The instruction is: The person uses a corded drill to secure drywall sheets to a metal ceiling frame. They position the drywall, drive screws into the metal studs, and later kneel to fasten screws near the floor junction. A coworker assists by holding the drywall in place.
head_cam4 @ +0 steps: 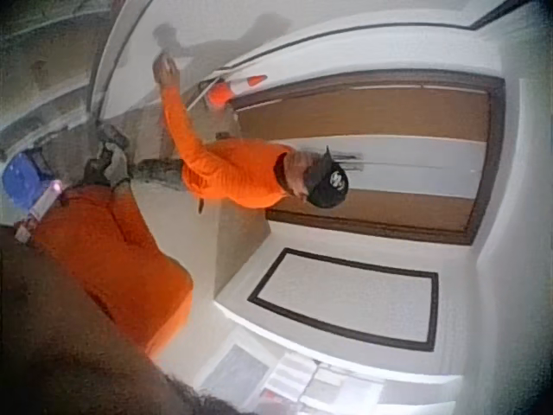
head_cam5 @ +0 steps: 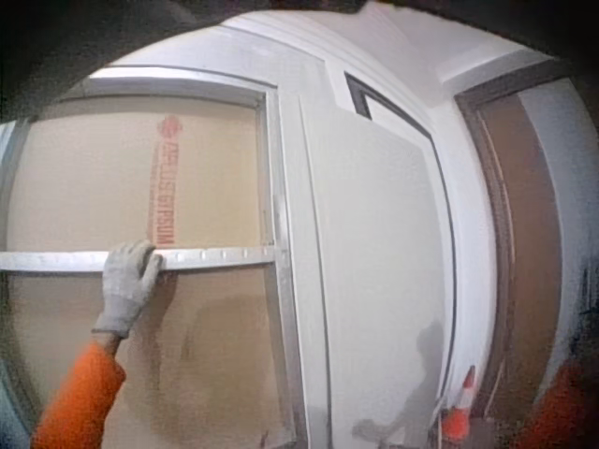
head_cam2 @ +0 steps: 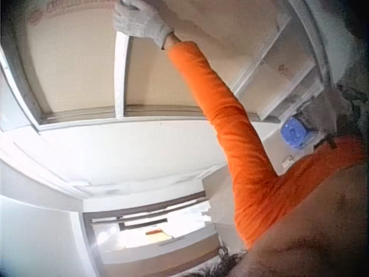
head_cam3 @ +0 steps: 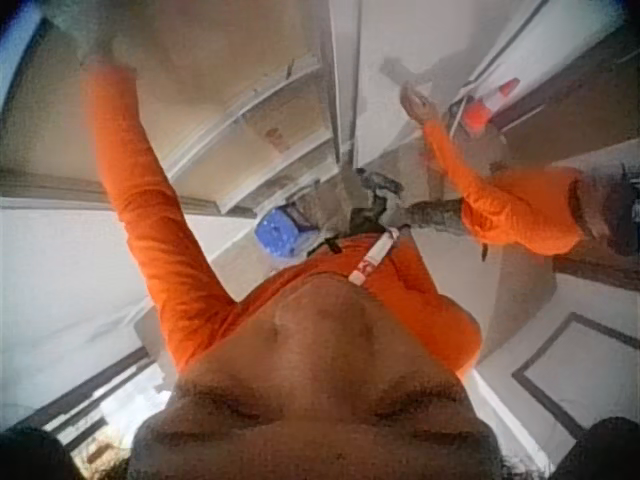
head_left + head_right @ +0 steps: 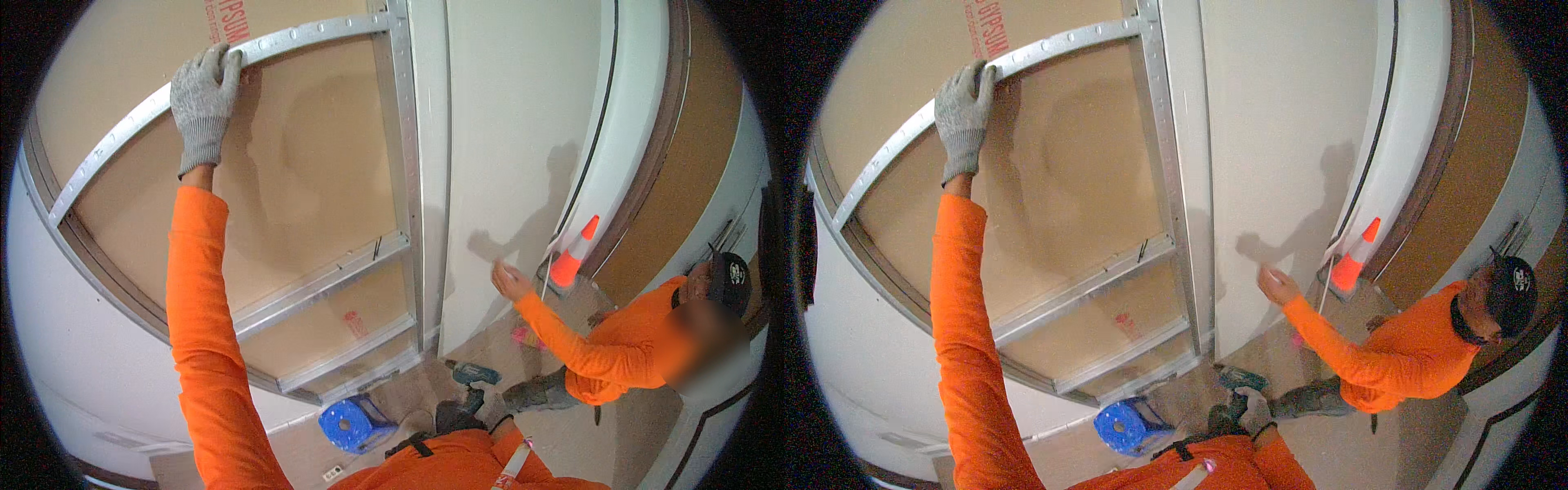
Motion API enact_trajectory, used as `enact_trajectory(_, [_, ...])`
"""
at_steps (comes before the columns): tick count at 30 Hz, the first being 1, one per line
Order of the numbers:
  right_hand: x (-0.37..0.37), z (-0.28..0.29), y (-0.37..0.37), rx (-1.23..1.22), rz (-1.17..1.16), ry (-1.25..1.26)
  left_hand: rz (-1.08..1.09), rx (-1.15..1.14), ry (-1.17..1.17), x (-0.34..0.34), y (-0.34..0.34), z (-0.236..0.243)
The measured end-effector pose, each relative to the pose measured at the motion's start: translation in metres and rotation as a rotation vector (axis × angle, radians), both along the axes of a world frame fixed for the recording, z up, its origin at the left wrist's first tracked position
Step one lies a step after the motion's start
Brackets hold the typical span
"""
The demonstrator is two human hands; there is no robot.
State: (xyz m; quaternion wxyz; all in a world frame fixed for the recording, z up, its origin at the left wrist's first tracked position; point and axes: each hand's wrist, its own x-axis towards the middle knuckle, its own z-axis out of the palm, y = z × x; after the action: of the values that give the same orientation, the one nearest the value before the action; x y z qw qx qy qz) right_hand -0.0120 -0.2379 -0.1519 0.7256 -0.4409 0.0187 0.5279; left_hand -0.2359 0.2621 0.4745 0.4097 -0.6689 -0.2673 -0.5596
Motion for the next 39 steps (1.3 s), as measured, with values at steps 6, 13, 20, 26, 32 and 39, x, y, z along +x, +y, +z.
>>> enact_trajectory(6, [-0.002, -0.077, -0.078, -0.086, -0.052, 0.276, 0.062, -0.109, 0.029, 0.003, -0.009, 0.002])
enact_trajectory(13, [0.0, -0.048, -0.126, -0.064, 0.091, -0.566, 0.119, -0.152, 0.047, -0.005, -0.012, 0.002])
enact_trajectory(20, [0.04, -0.079, -0.186, -0.125, 0.305, -0.346, -0.244, -0.389, -0.161, -0.002, -0.089, -0.046])
enact_trajectory(26, [0.053, -0.101, -0.22, -0.299, 0.191, -0.051, -0.85, -0.672, -0.223, 0.023, -0.292, -0.178])
enact_trajectory(32, [0.045, -0.085, -0.198, -0.213, 0.245, 0.127, -1.55, -1.135, -0.417, -0.026, -0.472, -0.27])
enact_trajectory(39, [0.038, -0.108, -0.169, -0.444, 0.185, 0.369, -2.096, -1.167, -0.083, -0.046, -0.51, -0.297])
